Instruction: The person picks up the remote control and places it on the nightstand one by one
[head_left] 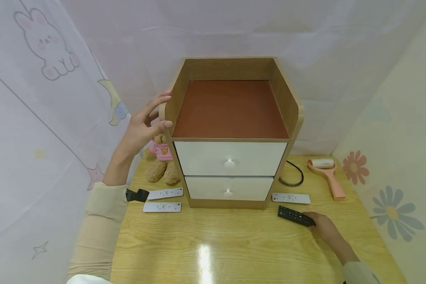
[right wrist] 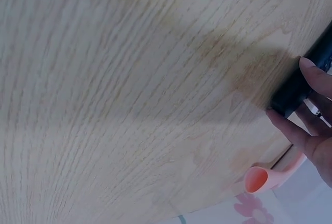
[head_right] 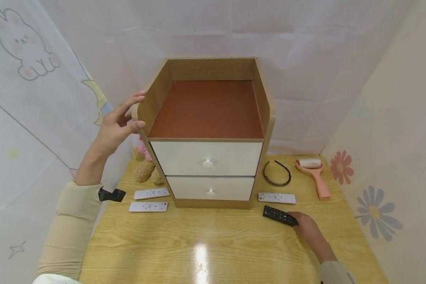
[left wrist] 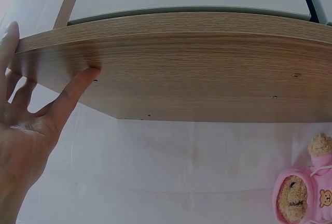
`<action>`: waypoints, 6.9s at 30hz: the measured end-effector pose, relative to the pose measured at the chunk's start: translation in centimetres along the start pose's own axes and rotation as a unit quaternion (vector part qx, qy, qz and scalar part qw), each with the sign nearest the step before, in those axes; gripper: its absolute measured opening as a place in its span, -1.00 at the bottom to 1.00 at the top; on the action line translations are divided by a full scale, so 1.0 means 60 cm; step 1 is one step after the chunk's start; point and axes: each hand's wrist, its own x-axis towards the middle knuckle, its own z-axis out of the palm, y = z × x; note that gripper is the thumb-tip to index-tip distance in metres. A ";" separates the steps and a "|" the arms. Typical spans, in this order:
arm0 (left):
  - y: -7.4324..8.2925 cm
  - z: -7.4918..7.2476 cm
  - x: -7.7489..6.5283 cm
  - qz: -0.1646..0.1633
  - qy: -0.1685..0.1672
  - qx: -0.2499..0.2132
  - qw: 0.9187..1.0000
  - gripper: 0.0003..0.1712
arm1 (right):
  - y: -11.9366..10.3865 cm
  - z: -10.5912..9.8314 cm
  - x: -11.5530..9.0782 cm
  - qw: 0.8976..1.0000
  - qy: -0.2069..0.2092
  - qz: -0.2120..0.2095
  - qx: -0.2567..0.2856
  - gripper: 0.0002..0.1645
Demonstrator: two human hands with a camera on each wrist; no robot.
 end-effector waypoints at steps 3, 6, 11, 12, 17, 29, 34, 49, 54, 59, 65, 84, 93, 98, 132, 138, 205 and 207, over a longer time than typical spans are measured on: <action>-0.002 0.000 0.001 0.006 -0.001 -0.001 1.000 -0.32 | -0.002 -0.002 -0.005 1.000 0.000 -0.001 0.000 -0.38; -0.002 -0.003 0.001 0.014 0.000 -0.015 1.000 -0.33 | -0.007 -0.009 -0.004 1.000 0.013 -0.017 -0.002 -0.37; -0.004 -0.009 0.002 0.023 0.005 -0.058 0.998 -0.33 | -0.019 -0.023 0.005 0.999 0.026 -0.038 0.003 -0.36; -0.005 -0.010 0.002 0.022 0.006 -0.063 0.998 -0.34 | -0.021 -0.025 0.007 0.999 0.028 -0.041 0.003 -0.36; -0.010 -0.012 0.003 0.022 0.004 -0.078 0.997 -0.33 | -0.030 -0.037 0.008 0.999 0.031 -0.041 0.006 -0.37; -0.015 -0.010 0.007 0.013 -0.001 -0.076 0.997 -0.34 | -0.062 -0.092 -0.005 0.995 0.092 -0.046 0.016 -0.32; -0.017 -0.010 0.005 0.018 0.001 -0.072 0.997 -0.34 | -0.078 -0.121 -0.009 0.995 0.095 -0.029 0.021 -0.34; -0.016 -0.002 0.008 0.031 -0.002 -0.062 0.998 -0.35 | -0.093 -0.190 -0.009 0.980 0.187 -0.060 0.010 -0.32; -0.018 -0.001 0.011 0.038 0.000 -0.045 0.998 -0.35 | -0.099 -0.215 -0.011 0.976 0.211 -0.061 0.009 -0.32; -0.018 0.001 0.011 0.032 0.001 -0.052 0.998 -0.34 | -0.101 -0.240 -0.009 0.971 0.234 -0.058 0.004 -0.31; -0.015 0.002 0.012 0.025 -0.001 -0.045 0.999 -0.34 | -0.101 -0.267 -0.001 0.966 0.253 -0.054 -0.003 -0.31; -0.014 0.007 0.013 0.006 -0.003 -0.053 0.999 -0.31 | -0.119 -0.332 0.012 0.938 0.326 -0.111 -0.052 -0.27; -0.014 0.009 0.013 0.024 0.000 -0.039 0.999 -0.33 | -0.135 -0.369 0.015 0.937 0.331 -0.107 -0.042 -0.20; -0.014 0.009 0.013 0.020 0.002 -0.052 0.998 -0.33 | -0.144 -0.388 0.017 0.938 0.327 -0.107 -0.045 -0.22; -0.019 0.007 0.009 0.001 0.007 -0.103 0.995 -0.35 | -0.239 -0.494 0.065 0.943 0.307 -0.127 -0.036 -0.28; -0.025 0.006 0.009 0.005 0.006 -0.110 0.994 -0.34 | -0.243 -0.508 0.066 0.946 0.307 -0.097 -0.039 -0.28; -0.022 0.014 0.007 0.095 0.051 0.000 0.994 -0.43 | -0.560 -0.627 0.250 0.962 0.064 -0.183 -0.191 -0.34; -0.022 0.011 0.005 0.093 0.053 0.001 0.994 -0.44 | -0.567 -0.624 0.260 0.964 0.055 -0.178 -0.192 -0.34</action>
